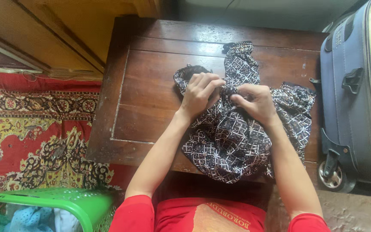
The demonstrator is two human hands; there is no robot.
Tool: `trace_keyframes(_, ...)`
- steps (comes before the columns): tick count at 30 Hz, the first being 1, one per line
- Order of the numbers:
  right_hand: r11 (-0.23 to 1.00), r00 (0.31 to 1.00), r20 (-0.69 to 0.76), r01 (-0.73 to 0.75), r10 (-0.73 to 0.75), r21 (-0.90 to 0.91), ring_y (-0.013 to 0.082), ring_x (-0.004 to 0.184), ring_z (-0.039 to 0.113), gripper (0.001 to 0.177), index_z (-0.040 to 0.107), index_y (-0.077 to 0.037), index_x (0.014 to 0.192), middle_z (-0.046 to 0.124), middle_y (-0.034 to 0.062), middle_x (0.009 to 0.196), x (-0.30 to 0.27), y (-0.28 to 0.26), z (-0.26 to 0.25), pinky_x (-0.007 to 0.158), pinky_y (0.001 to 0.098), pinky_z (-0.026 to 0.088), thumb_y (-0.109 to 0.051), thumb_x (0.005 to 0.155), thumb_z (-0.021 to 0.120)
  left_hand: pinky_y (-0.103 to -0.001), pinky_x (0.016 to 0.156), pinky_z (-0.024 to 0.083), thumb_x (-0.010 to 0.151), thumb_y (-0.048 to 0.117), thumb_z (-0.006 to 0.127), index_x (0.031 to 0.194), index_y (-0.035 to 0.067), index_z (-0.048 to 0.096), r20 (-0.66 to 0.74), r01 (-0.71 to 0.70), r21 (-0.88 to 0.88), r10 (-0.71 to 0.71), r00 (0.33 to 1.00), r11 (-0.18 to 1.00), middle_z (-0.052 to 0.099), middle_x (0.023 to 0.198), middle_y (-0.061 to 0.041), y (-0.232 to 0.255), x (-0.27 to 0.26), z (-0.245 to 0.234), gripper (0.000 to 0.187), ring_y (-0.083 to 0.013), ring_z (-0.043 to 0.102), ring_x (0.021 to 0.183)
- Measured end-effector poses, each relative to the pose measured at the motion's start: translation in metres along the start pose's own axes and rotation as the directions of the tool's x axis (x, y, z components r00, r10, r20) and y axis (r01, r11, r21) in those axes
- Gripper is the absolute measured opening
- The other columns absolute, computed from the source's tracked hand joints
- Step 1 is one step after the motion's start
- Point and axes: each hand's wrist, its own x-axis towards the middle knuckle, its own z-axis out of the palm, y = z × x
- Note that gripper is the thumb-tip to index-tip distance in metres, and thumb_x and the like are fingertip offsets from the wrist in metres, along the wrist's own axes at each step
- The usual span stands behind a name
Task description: The person picks up a patterned cloth from a basket, spreads it on a wooden table, and folds it.
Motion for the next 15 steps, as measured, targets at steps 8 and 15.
trace_keyframes(8,0.977,0.984,-0.125,0.149,-0.130,0.155,0.0138,0.107,0.068,0.011,0.069,0.000,0.109,0.071,0.0081,0.117,0.002,-0.012,0.002,0.090,0.0288,0.057,-0.002,0.099,0.067,-0.037,0.094,0.048,0.080,-0.003,0.070,0.105,0.009,0.062,0.087,0.039,-0.091,-0.032,0.996,0.995,0.069,0.107,-0.004,0.001,0.006,-0.004,0.028,-0.0212,0.067,0.101)
trace_keyframes(15,0.936,0.998,0.052,0.007,-0.027,0.351,0.0102,0.103,0.063,0.020,0.068,-0.001,0.115,0.068,0.0032,0.110,0.001,0.018,0.006,0.095,0.0292,0.053,-0.003,0.097,0.060,-0.039,0.090,0.044,0.079,0.000,0.058,0.098,0.006,0.057,0.168,0.182,-0.244,-0.144,0.975,0.952,0.059,0.091,-0.008,0.003,-0.001,0.003,0.020,-0.0266,0.059,0.089)
